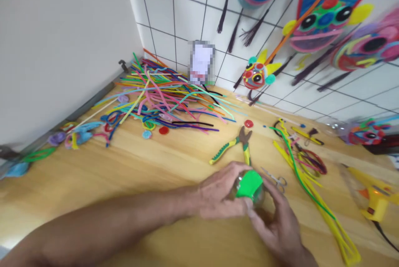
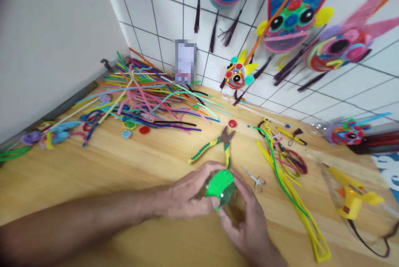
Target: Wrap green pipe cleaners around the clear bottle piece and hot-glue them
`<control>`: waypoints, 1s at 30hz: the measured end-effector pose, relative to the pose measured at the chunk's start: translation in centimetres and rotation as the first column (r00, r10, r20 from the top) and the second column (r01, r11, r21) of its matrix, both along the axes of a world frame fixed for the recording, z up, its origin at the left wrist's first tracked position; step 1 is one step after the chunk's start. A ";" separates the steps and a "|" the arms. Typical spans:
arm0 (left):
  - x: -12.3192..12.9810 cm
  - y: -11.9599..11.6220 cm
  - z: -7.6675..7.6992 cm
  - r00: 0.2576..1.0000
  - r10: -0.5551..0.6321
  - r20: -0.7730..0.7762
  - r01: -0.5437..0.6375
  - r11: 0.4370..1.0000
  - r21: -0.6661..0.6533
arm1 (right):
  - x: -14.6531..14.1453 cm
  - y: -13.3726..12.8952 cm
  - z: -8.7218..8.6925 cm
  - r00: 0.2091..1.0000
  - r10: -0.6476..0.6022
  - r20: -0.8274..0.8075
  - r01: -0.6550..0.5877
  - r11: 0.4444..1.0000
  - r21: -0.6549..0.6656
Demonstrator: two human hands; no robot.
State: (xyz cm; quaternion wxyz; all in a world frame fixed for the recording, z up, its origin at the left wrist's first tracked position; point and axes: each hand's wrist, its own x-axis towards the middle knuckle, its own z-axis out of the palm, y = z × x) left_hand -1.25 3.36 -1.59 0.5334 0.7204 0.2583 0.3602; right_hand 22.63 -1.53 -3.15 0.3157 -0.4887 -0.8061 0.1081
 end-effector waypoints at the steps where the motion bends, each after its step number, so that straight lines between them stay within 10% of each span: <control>1: 0.0 0.0 0.1 1.000 0.001 -0.010 -0.001 1.000 -0.005 | -0.1 0.0 0.0 1.000 -0.001 -0.006 0.001 1.000 0.022; 13: 0.8 0.0 1.1 0.987 0.157 -0.012 -0.157 0.987 -0.010 | -1.5 0.6 3.2 0.991 -0.010 -0.130 -0.001 0.996 -0.085; 22: 1.4 0.1 -0.4 0.981 0.175 0.087 -0.173 0.984 -0.040 | -0.9 0.1 -1.3 0.975 -0.075 -0.210 0.085 0.996 0.037; 30: 1.5 0.1 0.1 0.988 0.150 0.032 -0.139 0.964 -0.228 | 0.3 -0.3 -0.3 0.987 -0.096 -0.126 0.090 0.995 -0.053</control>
